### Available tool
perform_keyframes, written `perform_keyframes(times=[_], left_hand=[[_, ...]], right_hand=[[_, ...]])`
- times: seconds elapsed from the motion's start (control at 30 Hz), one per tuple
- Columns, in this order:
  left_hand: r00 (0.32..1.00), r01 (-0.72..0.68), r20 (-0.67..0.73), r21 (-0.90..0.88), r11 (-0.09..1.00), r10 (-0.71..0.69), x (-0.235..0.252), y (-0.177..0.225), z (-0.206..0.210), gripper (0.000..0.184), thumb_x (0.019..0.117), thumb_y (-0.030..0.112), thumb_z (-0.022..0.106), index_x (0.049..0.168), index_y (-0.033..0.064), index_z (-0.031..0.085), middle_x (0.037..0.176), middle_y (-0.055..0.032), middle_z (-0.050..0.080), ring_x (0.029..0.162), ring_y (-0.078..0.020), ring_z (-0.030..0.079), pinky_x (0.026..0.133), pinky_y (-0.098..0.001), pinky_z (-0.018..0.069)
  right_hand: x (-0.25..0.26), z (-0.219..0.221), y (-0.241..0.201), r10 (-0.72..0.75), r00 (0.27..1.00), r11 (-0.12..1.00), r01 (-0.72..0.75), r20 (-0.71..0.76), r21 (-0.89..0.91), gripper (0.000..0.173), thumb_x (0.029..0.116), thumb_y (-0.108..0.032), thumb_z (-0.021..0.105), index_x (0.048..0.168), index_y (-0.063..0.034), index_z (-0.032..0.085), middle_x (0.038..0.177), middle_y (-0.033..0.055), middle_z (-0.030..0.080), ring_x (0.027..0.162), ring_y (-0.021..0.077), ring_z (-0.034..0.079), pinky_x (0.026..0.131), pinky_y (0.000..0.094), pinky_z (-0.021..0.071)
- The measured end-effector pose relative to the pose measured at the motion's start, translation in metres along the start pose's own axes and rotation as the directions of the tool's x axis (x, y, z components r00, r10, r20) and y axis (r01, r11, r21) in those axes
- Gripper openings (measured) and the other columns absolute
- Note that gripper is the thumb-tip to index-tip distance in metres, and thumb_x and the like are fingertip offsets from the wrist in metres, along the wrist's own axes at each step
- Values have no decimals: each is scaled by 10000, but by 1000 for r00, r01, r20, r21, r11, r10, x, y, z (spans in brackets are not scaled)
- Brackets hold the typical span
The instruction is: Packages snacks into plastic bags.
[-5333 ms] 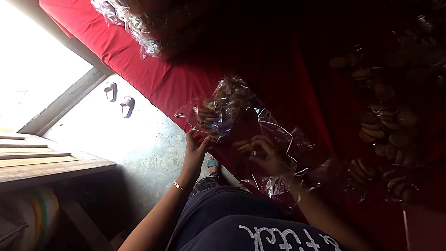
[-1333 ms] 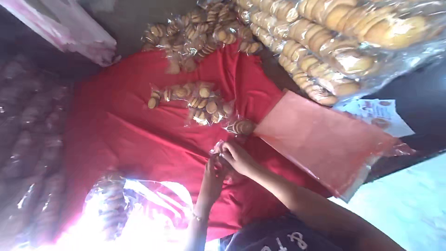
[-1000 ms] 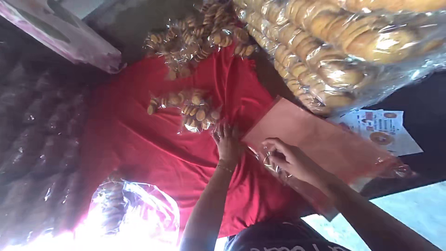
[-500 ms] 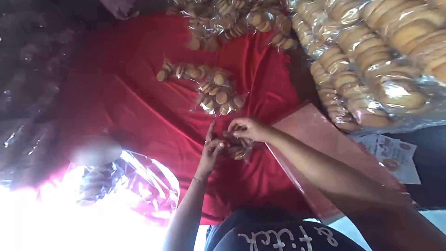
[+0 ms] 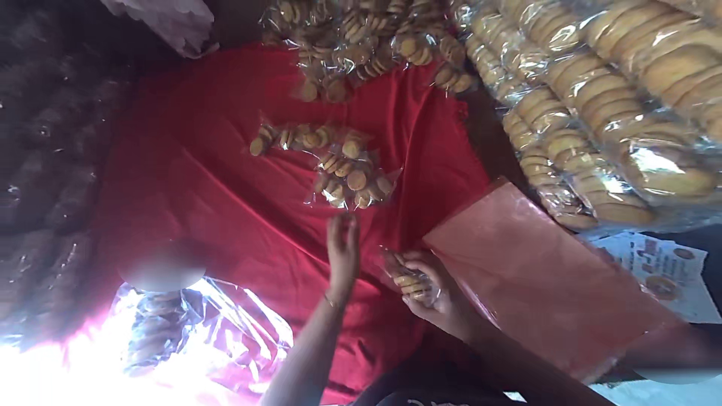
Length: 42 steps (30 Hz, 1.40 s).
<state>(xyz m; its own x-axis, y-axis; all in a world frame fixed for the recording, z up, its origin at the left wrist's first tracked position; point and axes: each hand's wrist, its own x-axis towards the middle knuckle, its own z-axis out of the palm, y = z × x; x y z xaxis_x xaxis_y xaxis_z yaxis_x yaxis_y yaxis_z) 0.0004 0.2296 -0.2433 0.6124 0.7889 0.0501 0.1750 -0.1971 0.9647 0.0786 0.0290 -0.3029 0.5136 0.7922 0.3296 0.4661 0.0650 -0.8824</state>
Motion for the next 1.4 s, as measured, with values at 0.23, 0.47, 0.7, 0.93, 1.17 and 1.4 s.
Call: perform_keyframes(times=[0.23,0.47,0.7,0.93,1.17,1.4], left_hand=[[938,-341,284,659,670,198,159,-9,5,518,1009,289,623,1509,214,509,1658,-187,268,1531,-448,194,1155,-741,157],[871,-357,481,760,543,-101,112,-14,22,478,1043,470,474,1473,278,560,1646,-114,331,1489,-383,326,1195,-638,184],[732,-456,655,676,579,-189,61,38,-9,368,1012,143,605,1374,185,655,1405,-147,603,1309,-366,550,1055,-596,436],[288,-833,942,336,439,-174,96,7,3,318,985,292,648,1253,133,709,1429,-194,560,1407,-421,435,1145,-709,229],[696,-157,618,626,764,-364,78,21,-68,288,976,148,672,1111,-94,590,953,-220,637,865,-307,629,817,-496,517],[624,419,583,312,853,-520,-100,29,-120,294,1044,171,519,1249,-21,610,1004,-56,675,865,-83,642,823,-301,555]], right_hand=[[-20,-7,8,-52,989,999,53,137,-2,535,888,-349,723,1328,-84,575,1340,132,609,1279,183,568,1091,319,467],[-54,-47,-35,342,861,765,-487,376,421,621,796,-71,790,1339,40,510,1235,110,662,1074,120,675,947,306,575],[-88,-66,-19,289,866,788,-457,407,412,615,815,-173,817,1358,-98,539,1173,-20,706,1034,46,681,914,254,583],[-92,-87,-31,300,865,796,-459,401,394,631,822,-306,803,1366,-137,533,1225,-17,694,1038,66,693,884,248,599],[-101,-86,-30,257,877,693,-460,405,556,621,836,-276,805,1395,-262,534,1190,-57,711,996,85,709,847,262,611],[-67,-33,-43,247,702,497,-684,668,534,410,857,-331,777,1239,-249,652,916,-88,720,777,17,661,705,204,564]])
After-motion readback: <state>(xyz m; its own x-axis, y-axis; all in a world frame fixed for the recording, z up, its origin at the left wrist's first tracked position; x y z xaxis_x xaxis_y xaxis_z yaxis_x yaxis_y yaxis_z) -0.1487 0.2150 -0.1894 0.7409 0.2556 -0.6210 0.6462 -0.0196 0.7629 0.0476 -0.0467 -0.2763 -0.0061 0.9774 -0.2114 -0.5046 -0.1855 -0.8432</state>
